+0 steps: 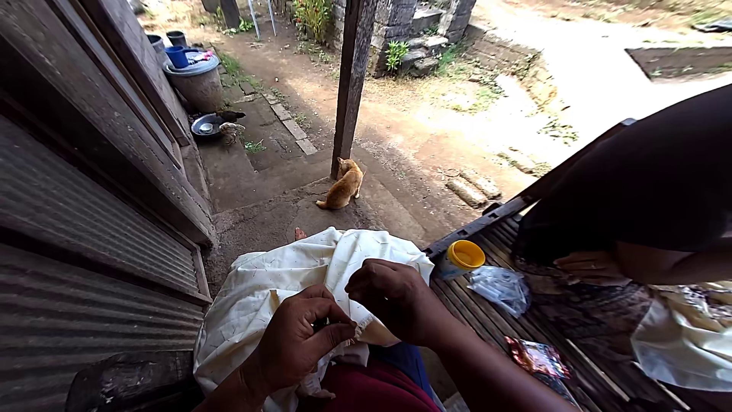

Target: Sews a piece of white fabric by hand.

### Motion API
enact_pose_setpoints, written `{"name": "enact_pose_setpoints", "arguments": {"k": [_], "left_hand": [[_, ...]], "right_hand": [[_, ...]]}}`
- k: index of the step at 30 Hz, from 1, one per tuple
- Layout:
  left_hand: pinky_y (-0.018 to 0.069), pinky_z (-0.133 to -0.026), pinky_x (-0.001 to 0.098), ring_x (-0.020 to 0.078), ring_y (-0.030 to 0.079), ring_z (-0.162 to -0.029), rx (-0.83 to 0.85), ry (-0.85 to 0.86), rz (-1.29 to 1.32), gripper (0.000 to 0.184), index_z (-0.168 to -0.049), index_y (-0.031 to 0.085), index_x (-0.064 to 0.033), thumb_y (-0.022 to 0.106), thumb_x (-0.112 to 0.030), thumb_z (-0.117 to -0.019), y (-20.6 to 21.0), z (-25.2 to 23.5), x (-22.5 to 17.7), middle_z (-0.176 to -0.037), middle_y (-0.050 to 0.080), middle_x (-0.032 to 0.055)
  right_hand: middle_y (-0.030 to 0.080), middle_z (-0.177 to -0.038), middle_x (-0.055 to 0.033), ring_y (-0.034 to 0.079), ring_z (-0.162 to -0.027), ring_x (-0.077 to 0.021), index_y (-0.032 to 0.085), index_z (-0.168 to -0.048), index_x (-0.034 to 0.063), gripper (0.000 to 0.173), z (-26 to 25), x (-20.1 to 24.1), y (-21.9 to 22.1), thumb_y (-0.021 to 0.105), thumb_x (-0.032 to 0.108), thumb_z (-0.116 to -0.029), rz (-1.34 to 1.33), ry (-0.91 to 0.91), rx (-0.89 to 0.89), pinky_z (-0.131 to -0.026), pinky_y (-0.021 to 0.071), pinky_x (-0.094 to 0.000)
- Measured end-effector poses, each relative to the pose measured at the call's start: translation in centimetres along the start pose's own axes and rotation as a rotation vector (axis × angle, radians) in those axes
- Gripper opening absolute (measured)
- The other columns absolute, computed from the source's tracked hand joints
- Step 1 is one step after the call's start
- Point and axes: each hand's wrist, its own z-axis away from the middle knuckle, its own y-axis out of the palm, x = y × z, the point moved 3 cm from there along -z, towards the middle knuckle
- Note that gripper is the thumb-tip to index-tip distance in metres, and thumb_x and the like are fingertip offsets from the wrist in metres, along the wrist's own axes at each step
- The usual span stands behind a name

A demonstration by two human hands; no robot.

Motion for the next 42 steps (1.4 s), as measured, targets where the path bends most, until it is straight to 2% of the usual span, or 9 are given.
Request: {"name": "enact_pose_setpoints", "arguments": {"k": [5, 10, 13, 15, 21, 28, 32, 36, 42], "left_hand": [[0.0468, -0.061, 0.0095, -0.0032, 0.056, -0.073, -0.088, 0.059, -0.122, 0.021, -0.088, 0.076, -0.009, 0.073, -0.029, -0.0946, -0.2, 0.3, 0.1, -0.087, 0.061, -0.0025], [0.0451, -0.06, 0.0084, -0.0045, 0.054, -0.071, -0.095, 0.014, -0.133, 0.022, -0.088, 0.076, -0.0091, 0.073, -0.03, -0.0943, -0.6, 0.4, 0.2, -0.086, 0.06, -0.0036], [0.0449, -0.059, 0.0089, -0.0038, 0.054, -0.071, -0.078, -0.003, -0.101, 0.022, -0.088, 0.075, -0.0095, 0.073, -0.031, -0.0943, -0.5, 0.3, 0.2, -0.085, 0.059, -0.004], [0.0465, -0.06, 0.0098, -0.0028, 0.055, -0.072, -0.087, -0.01, -0.055, 0.021, -0.089, 0.076, -0.0097, 0.074, -0.03, -0.0937, -0.4, 0.3, 0.2, -0.086, 0.061, -0.004], [0.0501, -0.063, 0.0129, 0.0011, 0.059, -0.076, -0.105, -0.038, 0.063, 0.016, -0.09, 0.076, -0.0079, 0.076, -0.024, -0.0928, -0.6, 0.4, 0.2, -0.087, 0.062, -0.0022], [0.0458, -0.059, 0.0096, -0.0028, 0.054, -0.07, -0.053, -0.007, -0.02, 0.02, -0.09, 0.076, -0.009, 0.074, -0.028, -0.0939, -0.1, 0.4, -0.1, -0.086, 0.06, -0.0031], [0.0447, -0.058, 0.0081, -0.0042, 0.052, -0.069, -0.005, 0.013, -0.009, 0.02, -0.09, 0.076, -0.0073, 0.074, -0.026, -0.0939, 0.8, 0.3, -0.2, -0.086, 0.059, -0.0022], [0.0464, -0.059, 0.0092, -0.003, 0.054, -0.07, -0.045, 0.023, -0.022, 0.018, -0.091, 0.077, -0.0079, 0.074, -0.025, -0.0941, 0.1, 0.3, -0.1, -0.088, 0.061, -0.0017], [0.0473, -0.059, 0.0094, -0.0028, 0.056, -0.071, -0.028, 0.012, -0.039, 0.018, -0.09, 0.077, -0.0091, 0.075, -0.027, -0.0937, -0.3, 0.1, -0.2, -0.087, 0.061, -0.0022]], "right_hand": [[0.062, -0.075, 0.0009, 0.055, -0.062, -0.0024, 0.065, -0.1, 0.0071, 0.013, 0.9, -1.3, 0.6, 0.056, 0.016, -0.1021, 0.091, 0.219, 0.012, -0.058, 0.0467, -0.0184], [0.059, -0.075, -0.0013, 0.049, -0.062, -0.0054, 0.072, -0.116, 0.009, 0.021, 1.2, -0.4, -0.4, 0.066, 0.016, -0.0965, 0.017, -0.009, 0.127, -0.058, 0.0419, -0.0191], [0.058, -0.073, -0.0017, 0.055, -0.066, -0.0082, 0.075, -0.1, 0.0127, 0.011, 1.2, 0.3, 0.0, 0.066, 0.019, -0.0983, 0.081, -0.082, 0.105, -0.06, 0.0456, -0.0218], [0.056, -0.07, -0.0022, 0.055, -0.065, -0.0106, 0.072, -0.093, 0.0117, 0.014, 1.3, 0.6, 0.2, 0.061, 0.017, -0.1006, 0.142, -0.135, 0.073, -0.059, 0.045, -0.0235], [0.06, -0.076, -0.0016, 0.056, -0.068, -0.0105, 0.069, -0.103, 0.0116, 0.016, 1.2, 0.9, -0.7, 0.059, 0.024, -0.1033, 0.253, -0.114, 0.043, -0.061, 0.047, -0.0234], [0.055, -0.073, -0.0029, 0.054, -0.068, -0.0121, 0.068, -0.096, 0.0118, 0.018, -0.1, 2.2, -1.8, 0.055, 0.019, -0.1053, 0.255, -0.209, 0.017, -0.06, 0.0444, -0.0243], [0.061, -0.08, -0.0037, 0.059, -0.075, -0.0098, 0.066, -0.098, 0.0093, 0.021, -0.6, 1.6, -1.0, 0.053, 0.022, -0.1077, 0.166, -0.182, -0.025, -0.068, 0.0493, -0.0216], [0.063, -0.081, -0.0021, 0.06, -0.077, -0.0083, 0.071, -0.099, 0.0117, 0.02, -0.3, 0.5, -1.8, 0.059, 0.026, -0.1049, 0.165, -0.132, 0.026, -0.071, 0.0496, -0.0223], [0.058, -0.074, -0.0019, 0.056, -0.07, -0.011, 0.075, -0.094, 0.0137, 0.018, -0.2, 0.7, -2.3, 0.062, 0.023, -0.1025, 0.302, -0.166, 0.051, -0.062, 0.0459, -0.0248]]}}
